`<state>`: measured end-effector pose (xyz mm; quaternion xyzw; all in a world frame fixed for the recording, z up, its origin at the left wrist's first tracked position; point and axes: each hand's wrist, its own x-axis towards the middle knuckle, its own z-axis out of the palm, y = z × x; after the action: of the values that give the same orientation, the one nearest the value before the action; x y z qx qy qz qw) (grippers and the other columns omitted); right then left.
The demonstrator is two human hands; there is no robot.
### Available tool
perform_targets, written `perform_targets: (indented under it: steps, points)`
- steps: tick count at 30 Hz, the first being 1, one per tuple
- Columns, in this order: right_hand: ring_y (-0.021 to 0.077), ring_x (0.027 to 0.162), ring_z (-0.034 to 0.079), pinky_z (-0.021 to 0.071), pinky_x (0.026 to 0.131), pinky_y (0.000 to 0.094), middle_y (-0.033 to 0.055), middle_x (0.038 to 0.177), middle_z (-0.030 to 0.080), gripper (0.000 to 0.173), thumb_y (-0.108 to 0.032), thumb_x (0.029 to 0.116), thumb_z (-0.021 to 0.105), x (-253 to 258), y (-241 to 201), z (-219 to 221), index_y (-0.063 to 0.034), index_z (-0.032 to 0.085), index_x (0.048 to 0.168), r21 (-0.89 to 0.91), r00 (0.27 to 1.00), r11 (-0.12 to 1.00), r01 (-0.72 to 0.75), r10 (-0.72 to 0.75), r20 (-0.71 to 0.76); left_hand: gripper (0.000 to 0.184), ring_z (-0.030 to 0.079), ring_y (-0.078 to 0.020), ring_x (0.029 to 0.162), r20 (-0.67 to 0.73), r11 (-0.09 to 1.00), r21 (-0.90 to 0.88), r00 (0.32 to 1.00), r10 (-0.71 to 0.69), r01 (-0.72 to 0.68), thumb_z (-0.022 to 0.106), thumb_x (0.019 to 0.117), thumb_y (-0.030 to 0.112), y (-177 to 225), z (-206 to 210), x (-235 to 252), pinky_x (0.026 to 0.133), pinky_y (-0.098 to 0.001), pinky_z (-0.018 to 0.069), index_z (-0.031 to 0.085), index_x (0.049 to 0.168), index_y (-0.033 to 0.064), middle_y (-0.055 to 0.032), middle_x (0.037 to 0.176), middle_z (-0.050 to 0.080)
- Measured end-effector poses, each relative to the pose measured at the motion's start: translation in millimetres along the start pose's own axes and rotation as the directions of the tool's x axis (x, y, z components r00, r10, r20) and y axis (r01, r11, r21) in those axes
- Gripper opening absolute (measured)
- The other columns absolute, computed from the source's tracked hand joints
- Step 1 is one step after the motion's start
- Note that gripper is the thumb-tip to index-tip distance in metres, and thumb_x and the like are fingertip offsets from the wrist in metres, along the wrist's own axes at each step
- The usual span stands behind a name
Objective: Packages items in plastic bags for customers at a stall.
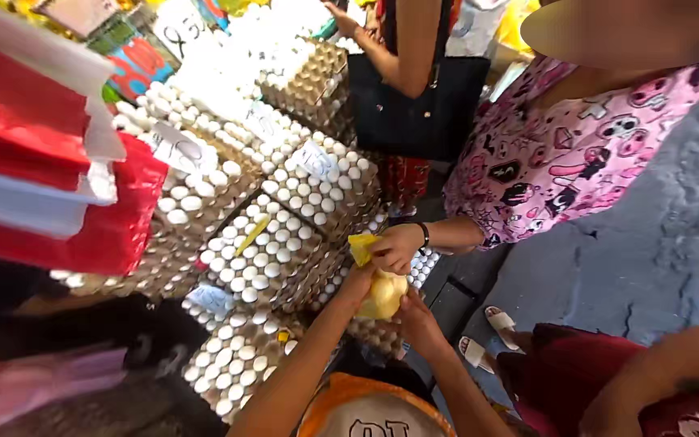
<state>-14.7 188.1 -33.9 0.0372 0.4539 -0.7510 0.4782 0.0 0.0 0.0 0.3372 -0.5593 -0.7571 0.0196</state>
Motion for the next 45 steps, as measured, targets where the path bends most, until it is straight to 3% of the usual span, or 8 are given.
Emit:
perform_targets:
  steps: [6, 20, 28, 32, 36, 39, 42, 45]
  points:
    - [0.0419, 0.107, 0.068, 0.0615, 0.082, 0.0588, 0.0262, 0.129, 0.061, 0.073, -0.019, 0.0973, 0.069, 1, 5, 54, -0.0107, 0.025, 0.155, 0.167, 0.998, 0.984, 0.060, -0.062, 0.004, 0.040, 0.072, -0.0203, 0.095, -0.174, 0.929, -0.352, 0.968, -0.182, 0.112, 0.043, 0.1088, 0.035, 3, -23, -48, 0.083, -0.0408, 0.0612, 0.063, 0.125, 0.0046, -0.0124, 0.104, 0.073]
    - [0.0378, 0.116, 0.064, 0.0591, 0.092, 0.0554, 0.0239, 0.140, 0.055, 0.067, -0.009, 0.0982, 0.064, -12, 19, 103, -0.0092, 0.029, 0.156, 0.089, 0.956, 0.991, 0.103, -0.124, 0.267, 0.055, 0.065, -0.0345, 0.117, -0.014, 0.576, -0.795, 0.955, 0.297, -0.191, 0.029, 0.1107, 0.043, -6, -92, -99, 0.100, -0.0516, 0.0541, 0.065, 0.126, 0.0047, -0.0225, 0.124, 0.067]
    - [0.0385, 0.114, 0.065, 0.0585, 0.091, 0.0566, 0.0243, 0.137, 0.057, 0.089, -0.021, 0.0845, 0.083, -5, 23, 127, -0.0101, 0.029, 0.155, 0.010, 0.935, 1.000, 0.004, -0.007, 0.353, 0.059, 0.067, -0.0311, 0.105, 0.013, 0.835, -0.312, 0.877, 0.481, -0.453, 0.032, 0.1085, 0.052, 37, -115, -117, 0.104, -0.0507, 0.0523, 0.062, 0.089, 0.0051, -0.0140, 0.095, 0.069]
    - [0.0286, 0.130, 0.057, 0.0548, 0.105, 0.0459, 0.0165, 0.146, 0.053, 0.108, -0.053, 0.0775, 0.085, 4, -16, 128, -0.0002, 0.032, 0.155, -0.371, 0.830, 0.839, 0.398, -0.158, 0.535, 0.039, 0.069, -0.0197, 0.086, 0.177, 0.865, -0.078, 0.847, 0.501, -0.496, 0.045, 0.1097, 0.035, 56, -124, -134, 0.088, -0.0421, 0.0585, 0.065, 0.101, 0.0024, -0.0065, 0.084, 0.069]
    - [0.0234, 0.107, 0.070, 0.0617, 0.090, 0.0417, 0.0142, 0.140, 0.062, 0.073, -0.042, 0.0923, 0.076, 8, -60, 161, -0.0032, 0.049, 0.148, -0.344, 0.618, 0.807, 0.480, -0.033, 0.785, 0.024, 0.068, -0.0063, 0.088, 0.407, 0.801, 0.332, 0.842, 0.354, -0.498, 0.057, 0.1028, 0.020, 75, -130, -154, 0.086, -0.0316, 0.0588, 0.066, 0.116, 0.0017, -0.0017, 0.094, 0.071]
    - [0.0227, 0.087, 0.073, 0.0644, 0.074, 0.0391, 0.0142, 0.128, 0.069, 0.045, -0.020, 0.1015, 0.065, 5, -75, 187, -0.0045, 0.057, 0.143, -0.364, 0.558, 0.800, 0.476, 0.045, 0.829, 0.021, 0.067, -0.0050, 0.088, 0.463, 0.794, 0.142, 0.749, 0.475, -0.591, 0.055, 0.1019, 0.014, 72, -137, -148, 0.083, -0.0293, 0.0583, 0.071, 0.114, 0.0070, 0.0013, 0.095, 0.072]
    - [0.0198, 0.085, 0.075, 0.0653, 0.079, 0.0374, 0.0098, 0.107, 0.075, 0.029, -0.014, 0.1030, 0.061, -1, -85, 198, -0.0047, 0.065, 0.131, -0.498, 0.665, 0.728, 0.471, 0.078, 0.743, 0.044, 0.064, -0.0059, 0.077, 0.442, 0.855, 0.018, 0.771, 0.458, -0.518, 0.055, 0.1016, 0.015, 73, -135, -148, 0.071, -0.0272, 0.0577, 0.053, 0.145, 0.0176, 0.0029, 0.097, 0.068]
    - [0.0033, 0.103, 0.069, 0.0565, 0.098, 0.0266, -0.0003, 0.108, 0.075, 0.032, -0.028, 0.0983, 0.070, 2, -98, 208, -0.0063, 0.069, 0.121, -0.677, 0.817, 0.538, 0.502, -0.037, 0.575, 0.042, 0.066, -0.0081, 0.071, 0.387, 0.859, 0.055, 0.804, 0.451, -0.509, 0.074, 0.0941, 0.033, 59, -130, -145, 0.065, -0.0270, 0.0574, 0.061, 0.127, 0.0111, 0.0003, 0.088, 0.071]
